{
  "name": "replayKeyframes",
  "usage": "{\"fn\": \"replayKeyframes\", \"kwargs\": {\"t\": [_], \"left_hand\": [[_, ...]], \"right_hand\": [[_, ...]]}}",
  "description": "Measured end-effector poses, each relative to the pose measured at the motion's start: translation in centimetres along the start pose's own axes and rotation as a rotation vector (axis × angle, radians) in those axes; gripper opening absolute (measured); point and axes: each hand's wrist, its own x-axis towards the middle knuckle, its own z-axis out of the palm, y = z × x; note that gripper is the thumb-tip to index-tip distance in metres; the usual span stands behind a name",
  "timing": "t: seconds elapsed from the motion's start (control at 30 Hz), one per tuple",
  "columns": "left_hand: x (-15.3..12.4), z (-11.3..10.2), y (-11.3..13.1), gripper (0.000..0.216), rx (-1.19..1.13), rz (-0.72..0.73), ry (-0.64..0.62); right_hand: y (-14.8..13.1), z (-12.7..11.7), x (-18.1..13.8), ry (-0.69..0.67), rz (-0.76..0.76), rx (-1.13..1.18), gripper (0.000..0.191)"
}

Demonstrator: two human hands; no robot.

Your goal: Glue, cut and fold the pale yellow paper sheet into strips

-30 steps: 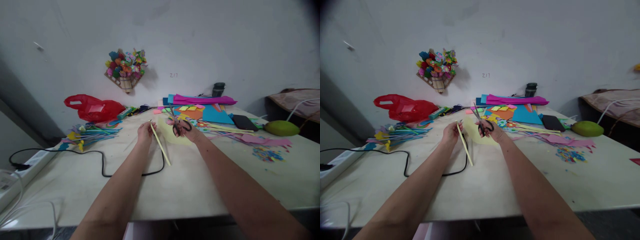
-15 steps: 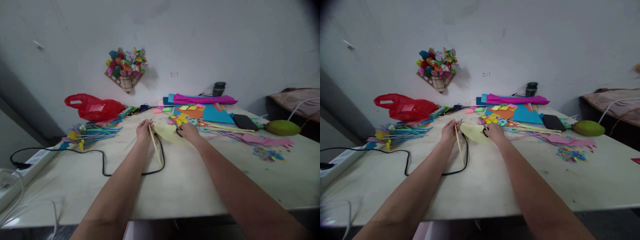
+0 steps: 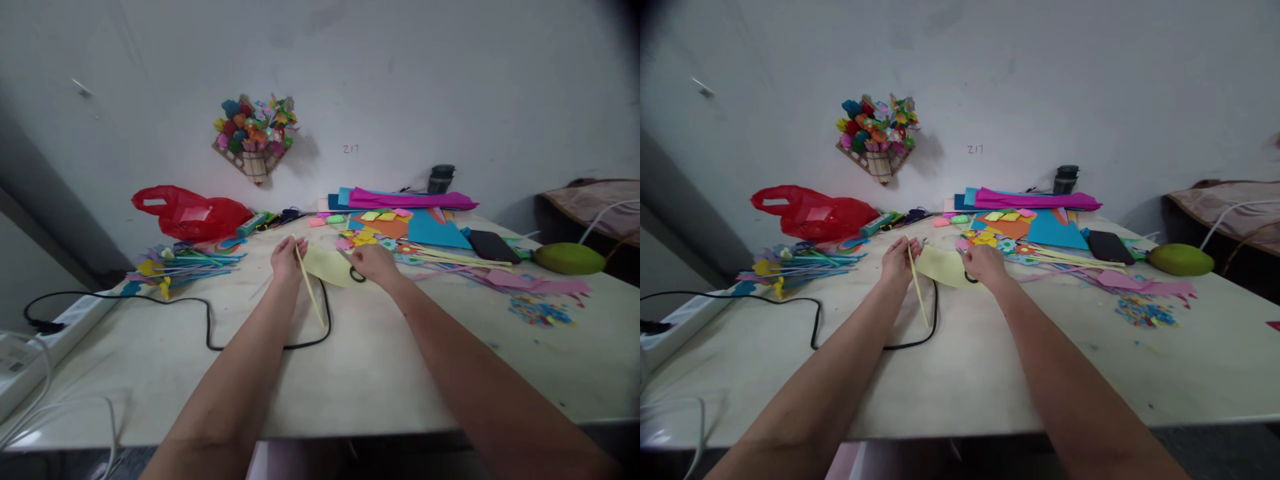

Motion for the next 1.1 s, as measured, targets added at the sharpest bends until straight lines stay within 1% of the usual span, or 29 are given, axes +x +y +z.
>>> {"fn": "replayKeyframes", "kwargs": {"t": [0.03,0.07,0.13,0.2,0.23,0.33,0.4,0.5,0.57,0.67,0.77,0.83,0.93,1.0,1.1], "left_hand": [[0.0,0.0,0.0,0.007,-0.004,0.005,-0.002],[-0.1,0.1,0.1,0.008,-0.008,0.008,-0.004],[-0.2,0.1,0.2,0.008,-0.012,0.014,-0.006],[-0.3,0.2,0.3,0.008,-0.014,0.024,-0.005],[-0.4,0.2,0.3,0.008,-0.014,0.031,-0.006],[-0.6,0.3,0.4,0.007,-0.017,0.047,0.002],[-0.6,0.3,0.3,0.007,-0.017,0.056,0.013],[-0.4,0.2,0.2,0.008,-0.017,0.07,-0.002],[-0.3,0.1,0.0,0.008,-0.01,0.069,-0.039],[-0.6,0.1,-0.2,0.009,0.062,0.013,-0.134],[-1.1,0.1,-0.5,0.014,0.199,-0.089,-0.241],[-1.3,0.1,-0.8,0.017,0.289,-0.143,-0.325],[-1.4,0.1,-1.1,0.022,0.404,-0.134,-0.397],[-1.4,0.2,-1.2,0.023,0.425,-0.099,-0.389],[-1.4,0.2,-1.1,0.025,0.387,-0.034,-0.349]], "right_hand": [[-0.4,0.1,-0.1,-0.007,-0.033,0.079,0.029],[-0.9,0.2,-0.1,-0.049,-0.059,0.178,0.032],[-1.9,0.5,-0.4,-0.197,-0.079,0.446,0.034],[-3.0,0.8,-0.8,-0.326,-0.113,0.621,0.034],[-3.6,0.8,-1.0,-0.38,-0.124,0.656,0.034],[-4.9,0.8,-1.8,-0.508,-0.158,0.656,0.041],[-5.5,0.9,-2.2,-0.558,-0.167,0.673,0.035],[-5.9,1.3,-2.4,-0.556,-0.19,0.69,0.02],[-5.9,1.7,-2.3,-0.518,-0.177,0.7,0.016],[-5.6,2.1,-1.9,-0.439,-0.127,0.747,0.016],[-5.3,2.4,-1.5,-0.368,-0.057,0.797,0.016],[-5.1,2.4,-1.2,-0.315,-0.04,0.829,0.017],[-5.0,2.2,-1.1,-0.267,0.01,0.892,0.019],[-5.0,2.2,-1.1,-0.284,0.022,0.903,0.019],[-5.2,2.3,-1.2,-0.387,0.019,0.904,0.019]]}}
